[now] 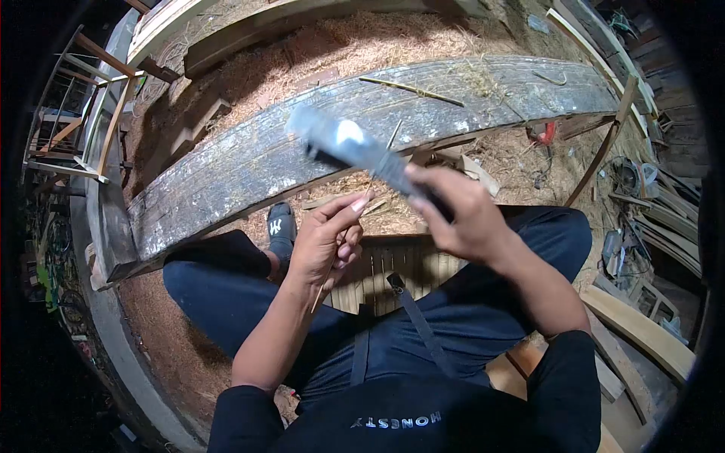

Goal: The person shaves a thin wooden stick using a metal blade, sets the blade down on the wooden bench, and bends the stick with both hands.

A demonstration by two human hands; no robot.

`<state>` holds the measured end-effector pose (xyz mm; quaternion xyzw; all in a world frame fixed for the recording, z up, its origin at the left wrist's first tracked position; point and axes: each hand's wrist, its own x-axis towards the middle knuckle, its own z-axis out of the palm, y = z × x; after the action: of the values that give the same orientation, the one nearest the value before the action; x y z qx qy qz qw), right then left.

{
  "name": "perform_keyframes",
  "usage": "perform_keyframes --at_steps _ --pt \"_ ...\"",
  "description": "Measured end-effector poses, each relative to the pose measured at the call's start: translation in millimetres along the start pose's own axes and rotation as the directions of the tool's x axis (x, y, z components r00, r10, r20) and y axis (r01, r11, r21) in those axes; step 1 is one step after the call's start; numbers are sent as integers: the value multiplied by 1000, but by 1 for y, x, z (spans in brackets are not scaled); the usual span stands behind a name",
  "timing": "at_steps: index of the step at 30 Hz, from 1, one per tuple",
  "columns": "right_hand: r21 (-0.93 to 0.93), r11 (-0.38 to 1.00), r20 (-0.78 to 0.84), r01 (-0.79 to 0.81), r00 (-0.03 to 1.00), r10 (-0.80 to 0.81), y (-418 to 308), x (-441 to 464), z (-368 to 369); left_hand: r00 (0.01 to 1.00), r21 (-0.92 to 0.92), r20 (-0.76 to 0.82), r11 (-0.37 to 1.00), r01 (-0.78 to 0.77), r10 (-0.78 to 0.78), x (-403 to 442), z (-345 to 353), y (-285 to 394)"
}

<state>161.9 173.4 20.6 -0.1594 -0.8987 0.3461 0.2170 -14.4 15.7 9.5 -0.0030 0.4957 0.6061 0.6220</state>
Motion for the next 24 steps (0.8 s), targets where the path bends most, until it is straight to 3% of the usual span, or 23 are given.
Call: perform_keyframes --at_steps 1,2,4,6,7,10,11,12,14,16,18,19,22,23,24 --pt "37 997 73 62 995 -65 -5 -3 0 997 25 -76 999 30 -28 0 0 -1" --pt "41 999 202 0 979 -9 -13 -7 -3 986 50 -156 997 64 -56 1 -2 -2" --pt "90 993 20 73 997 -75 -4 -4 8 985 38 -156 996 86 -79 1 -3 1" --pt "-17 995 -22 -96 995 95 1 4 -4 998 -12 -54 999 41 -42 -1 3 6" --pt "-44 998 -82 -42 996 38 4 6 -5 999 -7 -37 1000 27 -28 -2 2 5" --pt "76 992 63 98 993 -103 -7 -4 1 994 10 -94 998 58 -57 2 -3 -1" --pt "85 991 121 106 986 -116 -12 -4 2 969 3 -221 994 111 -107 2 -2 -1" --pt "92 990 120 104 986 -114 -9 -3 3 968 6 -227 993 114 -109 2 -2 0" --pt "26 1000 7 -4 1000 4 2 0 1 998 -84 -46 996 43 -47 1 -3 3" --pt "-49 998 -27 -44 999 43 3 3 -2 998 -77 -44 996 49 -53 0 0 4" --pt "51 988 4 147 989 -148 2 -2 4 995 -26 -74 998 64 -66 0 0 3" --pt "59 995 161 83 983 -91 -6 -6 2 995 -27 -74 998 60 -62 2 0 4" --pt "61 995 -28 82 996 -81 1 1 7 985 -34 -128 993 113 -116 1 -7 3" --pt "20 998 -24 -57 998 58 1 5 -1 995 -66 -46 994 85 -88 -1 -7 4" --pt "-68 998 -68 6 998 -10 5 8 -4 998 -104 39 993 58 -54 -2 -5 5"
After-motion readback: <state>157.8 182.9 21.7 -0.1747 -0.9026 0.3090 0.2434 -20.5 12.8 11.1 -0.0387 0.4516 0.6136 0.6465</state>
